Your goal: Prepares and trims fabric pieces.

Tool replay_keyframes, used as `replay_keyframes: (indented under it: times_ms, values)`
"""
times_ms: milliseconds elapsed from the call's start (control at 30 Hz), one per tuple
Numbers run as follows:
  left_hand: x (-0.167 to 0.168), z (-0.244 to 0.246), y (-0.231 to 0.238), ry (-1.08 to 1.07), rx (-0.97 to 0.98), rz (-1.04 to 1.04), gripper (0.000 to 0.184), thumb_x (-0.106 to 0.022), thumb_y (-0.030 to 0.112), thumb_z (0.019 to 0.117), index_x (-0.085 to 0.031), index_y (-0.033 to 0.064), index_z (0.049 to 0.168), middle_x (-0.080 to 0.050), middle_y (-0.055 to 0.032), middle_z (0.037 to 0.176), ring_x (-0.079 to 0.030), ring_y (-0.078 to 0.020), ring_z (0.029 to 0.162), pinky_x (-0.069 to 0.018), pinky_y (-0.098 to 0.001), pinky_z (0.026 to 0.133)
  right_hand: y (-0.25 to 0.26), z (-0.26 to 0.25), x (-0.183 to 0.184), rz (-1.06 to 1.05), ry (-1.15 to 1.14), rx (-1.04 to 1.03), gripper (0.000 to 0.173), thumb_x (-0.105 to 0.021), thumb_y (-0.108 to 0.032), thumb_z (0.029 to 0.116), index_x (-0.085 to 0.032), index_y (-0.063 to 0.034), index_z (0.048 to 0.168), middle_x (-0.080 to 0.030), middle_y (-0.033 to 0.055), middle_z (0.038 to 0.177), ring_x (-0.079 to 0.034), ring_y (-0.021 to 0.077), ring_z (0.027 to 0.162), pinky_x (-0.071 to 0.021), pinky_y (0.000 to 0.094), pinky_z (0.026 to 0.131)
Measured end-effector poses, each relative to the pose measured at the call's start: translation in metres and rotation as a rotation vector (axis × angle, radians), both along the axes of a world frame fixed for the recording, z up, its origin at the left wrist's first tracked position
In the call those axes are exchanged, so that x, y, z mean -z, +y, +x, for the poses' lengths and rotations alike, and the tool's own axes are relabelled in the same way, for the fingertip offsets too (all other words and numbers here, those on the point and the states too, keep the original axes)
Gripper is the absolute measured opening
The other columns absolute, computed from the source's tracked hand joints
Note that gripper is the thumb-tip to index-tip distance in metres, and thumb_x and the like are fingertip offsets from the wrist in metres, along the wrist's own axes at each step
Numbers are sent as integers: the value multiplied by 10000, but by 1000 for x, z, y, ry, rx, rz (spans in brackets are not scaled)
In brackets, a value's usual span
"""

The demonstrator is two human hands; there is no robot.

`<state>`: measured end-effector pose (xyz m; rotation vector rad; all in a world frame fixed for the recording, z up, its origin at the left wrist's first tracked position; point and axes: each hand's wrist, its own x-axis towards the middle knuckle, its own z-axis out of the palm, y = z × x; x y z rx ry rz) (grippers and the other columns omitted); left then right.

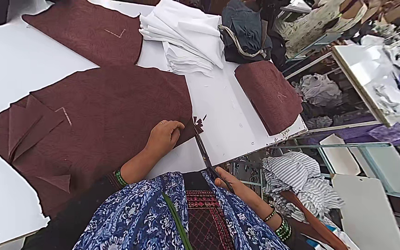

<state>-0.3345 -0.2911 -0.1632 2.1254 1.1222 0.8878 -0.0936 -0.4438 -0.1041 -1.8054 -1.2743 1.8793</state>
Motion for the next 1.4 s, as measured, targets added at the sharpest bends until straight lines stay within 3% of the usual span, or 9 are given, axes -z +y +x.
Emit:
replay_keyframes:
  times_ms: [133,300,533,700,767,833,900,1233,1400]
  values:
    - [-3,0,-1,9,4,-19,285,-493,68,979,-758,19,1071,-759,-155,992,-712,-337,956,-532,-475,874,5,-1,-3,-13,-24,-16,846,-580,-854,763,-517,-89,1119,-546,-76,876,-531,-43,752,-464,160,700]
    - [-11,0,-2,7,10,-41,281,-495,65,979,-751,9,1081,-753,-173,1003,-703,-360,976,-522,-485,894,7,-4,-2,68,-55,-25,558,-586,-619,926,-523,-70,1007,-490,-66,836,-474,-36,714,-411,153,677]
    - [-10,0,-3,-6,16,-10,262,-510,54,961,-748,11,1062,-756,-161,982,-705,-352,949,-524,-465,876,11,-3,-1,-5,-45,-11,829,-586,-886,726,-517,-122,1042,-525,-92,814,-512,-39,697,-450,159,669]
    - [-8,0,-2,-13,16,17,252,-517,48,951,-747,5,1045,-753,-162,954,-710,-347,924,-527,-458,859,11,-8,5,92,-22,56,469,-609,-564,927,-508,-107,940,-489,-105,727,-473,-48,630,-417,143,628]
    - [-8,0,-3,-10,17,13,253,-516,52,954,-747,7,1049,-754,-159,961,-708,-341,934,-525,-453,870,9,-7,10,119,10,102,573,-613,-683,879,-510,-122,941,-503,-127,715,-483,-65,626,-426,129,624]
    - [-10,-1,-3,-12,19,0,257,-514,51,958,-746,2,1057,-754,-162,973,-710,-341,952,-523,-455,887,6,-4,13,115,40,157,813,-599,-884,726,-512,-126,1006,-527,-124,744,-509,-62,644,-452,127,634]
    - [-10,-1,-2,-11,18,-3,254,-516,53,954,-744,1,1054,-753,-164,974,-707,-341,952,-521,-453,884,5,2,14,120,56,163,955,-557,-962,646,-508,-112,1079,-540,-103,791,-531,-42,681,-472,144,660]
    - [-14,-3,-1,-29,-28,-161,342,-404,109,1044,-629,-16,1270,-714,-199,967,-689,-345,908,-526,-485,856,8,18,3,125,61,-31,946,-498,-985,649,-526,-136,1066,-548,-87,840,-542,-35,737,-469,153,690]
    - [-10,-2,1,-44,-21,-158,370,-420,108,1033,-570,-37,1338,-721,-185,953,-703,-336,901,-538,-499,847,8,26,3,41,86,-77,1158,-501,-1007,613,-505,-77,1303,-627,-22,1118,-604,-20,1015,-506,189,889]
